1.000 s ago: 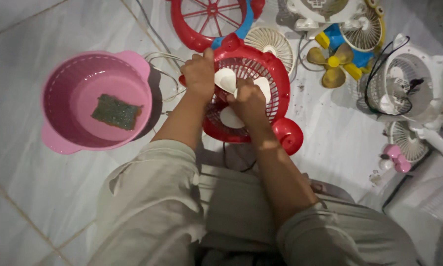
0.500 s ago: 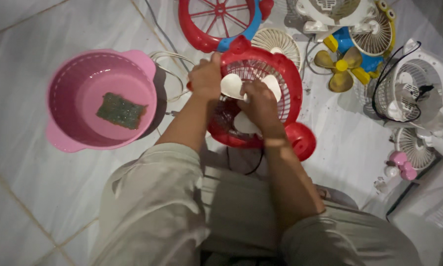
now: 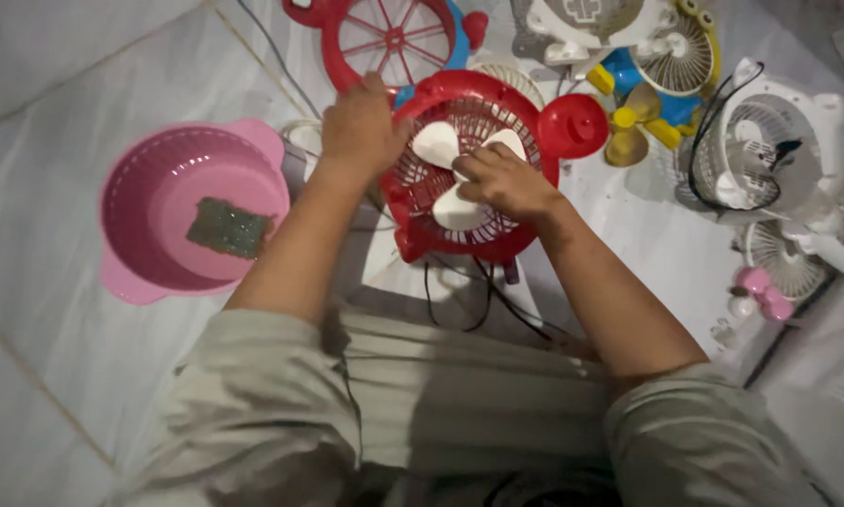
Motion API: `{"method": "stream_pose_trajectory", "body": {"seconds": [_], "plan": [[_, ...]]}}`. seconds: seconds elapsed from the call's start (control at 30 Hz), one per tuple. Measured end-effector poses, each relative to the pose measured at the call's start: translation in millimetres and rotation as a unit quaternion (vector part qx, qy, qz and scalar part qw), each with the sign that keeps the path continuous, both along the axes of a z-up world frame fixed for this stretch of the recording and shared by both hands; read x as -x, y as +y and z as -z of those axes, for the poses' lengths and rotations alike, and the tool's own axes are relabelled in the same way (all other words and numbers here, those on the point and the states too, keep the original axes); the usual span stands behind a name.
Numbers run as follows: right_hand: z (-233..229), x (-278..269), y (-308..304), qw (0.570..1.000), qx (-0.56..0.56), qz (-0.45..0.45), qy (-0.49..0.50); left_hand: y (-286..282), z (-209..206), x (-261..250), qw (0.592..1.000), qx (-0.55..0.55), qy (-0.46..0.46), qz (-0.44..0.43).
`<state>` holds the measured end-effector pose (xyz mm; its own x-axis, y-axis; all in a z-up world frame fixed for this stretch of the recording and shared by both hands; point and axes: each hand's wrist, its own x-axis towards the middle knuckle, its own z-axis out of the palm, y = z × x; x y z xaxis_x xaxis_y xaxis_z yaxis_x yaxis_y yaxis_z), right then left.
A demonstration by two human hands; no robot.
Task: The person disassembles a small red fan, removes the blades, and then cleans a larger white fan blade with a sponge and water. The person wipes the fan blade thoroughly.
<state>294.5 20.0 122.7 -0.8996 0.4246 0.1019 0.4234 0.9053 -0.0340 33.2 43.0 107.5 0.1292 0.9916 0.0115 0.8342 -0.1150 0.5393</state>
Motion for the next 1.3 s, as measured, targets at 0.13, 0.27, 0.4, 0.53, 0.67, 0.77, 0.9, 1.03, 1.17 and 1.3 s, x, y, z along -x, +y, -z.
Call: {"method": "stream_pose_trajectory", "body": {"seconds": [0.13,0.27,0.4,0.53,0.67,0.77,0.9,1.03,1.17,1.3], "plan": [[7,-7,1,0.991,0.023,0.110,0.079,31,65,-21,0.987,-0.141,-0.047,0.065],[18,5,-18,0.853,0.128,0.466,0.196,46,93,-25,0.999,-0.043,0.003,0.012],[35,22,-38,0.835,0.196,0.506,0.091,61,76,3,0.975,0.221,-0.005,0.027],[53,36,-35,0.894,0.088,0.418,0.135,62,73,-5,0.970,0.135,-0.199,0.038],[59,34,-35,0.912,0.034,0.390,0.121,55,81,-31,0.957,0.012,-0.284,-0.049],[65,26,-46,0.923,0.018,0.369,0.106,54,75,-32,0.983,0.101,-0.149,-0.036],[67,10,-38,0.933,-0.006,0.317,0.169,23,54,-32,0.970,-0.067,-0.231,-0.025],[77,9,-13,0.901,0.059,0.263,0.341,-19,33,-27,0.945,-0.250,-0.200,-0.060],[100,36,-1,0.680,0.354,0.313,0.560,-40,22,-19,0.949,-0.265,-0.164,-0.053],[130,74,-2,0.521,0.377,0.442,0.625,-52,22,-9,0.962,-0.237,-0.116,-0.065]]}}
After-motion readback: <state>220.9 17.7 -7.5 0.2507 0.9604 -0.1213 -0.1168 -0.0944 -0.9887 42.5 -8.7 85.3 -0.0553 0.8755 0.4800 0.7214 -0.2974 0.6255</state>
